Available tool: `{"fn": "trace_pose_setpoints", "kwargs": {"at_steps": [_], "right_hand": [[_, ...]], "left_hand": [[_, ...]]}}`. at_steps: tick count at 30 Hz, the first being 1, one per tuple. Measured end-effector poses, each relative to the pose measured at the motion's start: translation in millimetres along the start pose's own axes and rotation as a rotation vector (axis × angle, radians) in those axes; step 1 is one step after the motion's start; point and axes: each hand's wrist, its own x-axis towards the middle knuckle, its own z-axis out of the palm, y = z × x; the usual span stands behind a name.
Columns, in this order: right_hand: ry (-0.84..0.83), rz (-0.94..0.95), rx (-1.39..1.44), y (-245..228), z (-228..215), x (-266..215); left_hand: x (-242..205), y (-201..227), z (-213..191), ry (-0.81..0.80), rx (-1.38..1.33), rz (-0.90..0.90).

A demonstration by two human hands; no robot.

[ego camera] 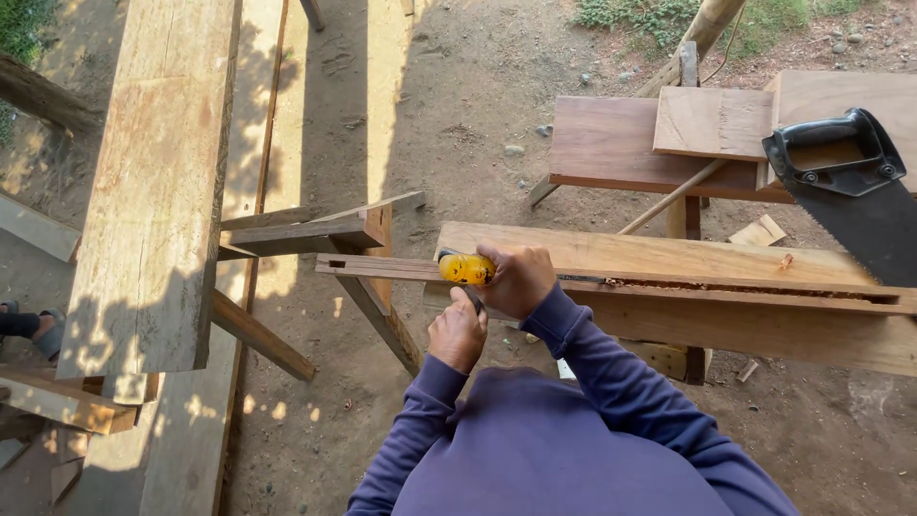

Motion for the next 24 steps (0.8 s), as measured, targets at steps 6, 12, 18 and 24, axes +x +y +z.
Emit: {"fn": "trace_pose_setpoints", "kwargs": {"at_steps": [6,12,18,24], "right_hand": [[-0.080,0.018,-0.109,3,24,1],[-0.184,-0.016,-0.222,14,55,-5],[-0.002,-0.087,-0.148,0,5,-17],[0.225,0.010,0.741,78,-113,-45]], "left_hand": [[0,-3,8,0.029,-0.005,0.016],[0,-11,20,0.048,-0.073,0.069],[1,-1,11,0.020,-0.078,0.000],[-2,9,-2,-0.015,-0.107,0.012]]}}
